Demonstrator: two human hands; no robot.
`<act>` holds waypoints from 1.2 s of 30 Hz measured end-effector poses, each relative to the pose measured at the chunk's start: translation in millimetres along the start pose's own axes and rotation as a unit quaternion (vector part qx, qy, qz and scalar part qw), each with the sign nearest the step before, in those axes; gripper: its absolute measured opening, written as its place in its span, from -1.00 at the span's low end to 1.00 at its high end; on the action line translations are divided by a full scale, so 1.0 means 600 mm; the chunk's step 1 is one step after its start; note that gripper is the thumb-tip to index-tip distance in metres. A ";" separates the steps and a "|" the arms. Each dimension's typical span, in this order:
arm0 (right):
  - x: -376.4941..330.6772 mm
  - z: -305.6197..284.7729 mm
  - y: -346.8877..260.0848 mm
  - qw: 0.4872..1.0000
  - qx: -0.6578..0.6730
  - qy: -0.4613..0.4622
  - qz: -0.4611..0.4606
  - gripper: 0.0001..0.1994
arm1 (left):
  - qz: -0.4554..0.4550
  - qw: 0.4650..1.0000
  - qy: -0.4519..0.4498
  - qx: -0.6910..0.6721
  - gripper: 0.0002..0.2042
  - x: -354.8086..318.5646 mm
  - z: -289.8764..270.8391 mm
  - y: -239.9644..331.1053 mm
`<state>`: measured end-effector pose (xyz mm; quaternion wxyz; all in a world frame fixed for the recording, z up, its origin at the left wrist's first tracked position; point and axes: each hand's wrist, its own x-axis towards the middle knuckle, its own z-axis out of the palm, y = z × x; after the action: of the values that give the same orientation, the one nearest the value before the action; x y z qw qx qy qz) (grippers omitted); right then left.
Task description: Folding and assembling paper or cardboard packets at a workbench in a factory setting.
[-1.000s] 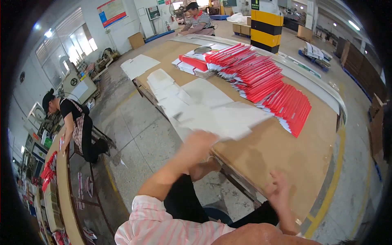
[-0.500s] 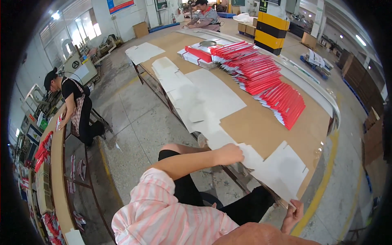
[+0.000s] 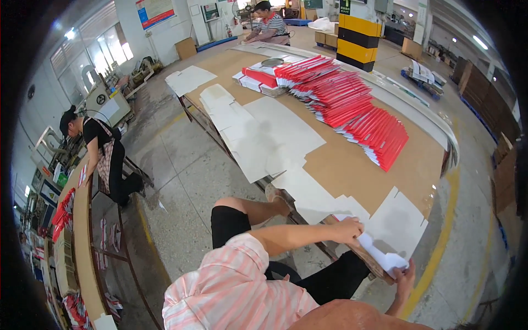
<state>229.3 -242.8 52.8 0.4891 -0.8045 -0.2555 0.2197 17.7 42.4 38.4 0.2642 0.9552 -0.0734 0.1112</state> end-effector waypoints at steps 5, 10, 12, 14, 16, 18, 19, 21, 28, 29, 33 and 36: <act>0.005 0.120 -0.031 0.799 -0.546 0.166 -0.192 -0.36 | -0.238 0.939 0.247 0.014 -0.67 0.036 0.073 0.056; 0.006 0.106 0.001 0.851 -0.482 0.122 -0.172 -0.36 | -0.148 0.977 0.083 0.127 -0.63 0.025 0.057 0.074; -0.003 0.093 0.011 0.886 -0.372 0.226 -0.160 -0.27 | -0.157 0.956 0.243 0.049 -0.67 -0.010 0.060 -0.008; -0.022 0.046 0.043 0.889 -0.324 0.293 -0.136 -0.21 | -0.252 0.937 0.230 0.073 -0.80 -0.031 -0.012 -0.052; -0.031 0.018 0.059 0.980 0.157 0.111 0.048 -0.25 | -0.252 0.941 0.226 0.015 -0.84 -0.059 -0.022 -0.069; -0.036 0.008 0.058 0.976 0.178 0.122 -0.001 -0.29 | -0.184 0.946 0.268 0.013 -0.87 -0.059 -0.011 -0.064; -0.028 0.010 0.042 0.951 0.214 0.214 -0.064 -0.33 | -0.174 0.951 0.256 -0.002 -0.86 -0.054 0.006 -0.060; -0.007 0.018 0.006 0.913 0.248 0.297 -0.126 -0.37 | -0.142 0.961 0.236 0.019 -0.82 -0.034 0.051 -0.040; 0.003 0.188 -0.165 0.843 -0.343 0.138 -0.391 -0.47 | -0.128 0.982 0.136 0.009 -0.76 0.041 0.111 0.039; 0.017 0.216 -0.140 0.815 -0.386 0.102 -0.420 -0.42 | -0.109 0.988 0.094 0.055 -0.72 0.034 0.108 0.037; -0.002 0.233 -0.133 0.832 -0.451 -0.002 -0.323 -0.45 | 0.067 0.969 0.188 0.143 -0.63 -0.067 0.029 0.079; 0.008 0.224 -0.109 0.852 -0.393 0.056 -0.342 -0.51 | -0.109 0.981 -0.159 -0.006 -0.67 -0.045 -0.028 0.072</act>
<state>139.2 -123.3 54.0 0.1903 -0.8024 -0.5515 -0.1259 -19.6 16.7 66.7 0.2656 0.9614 -0.0104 -0.0717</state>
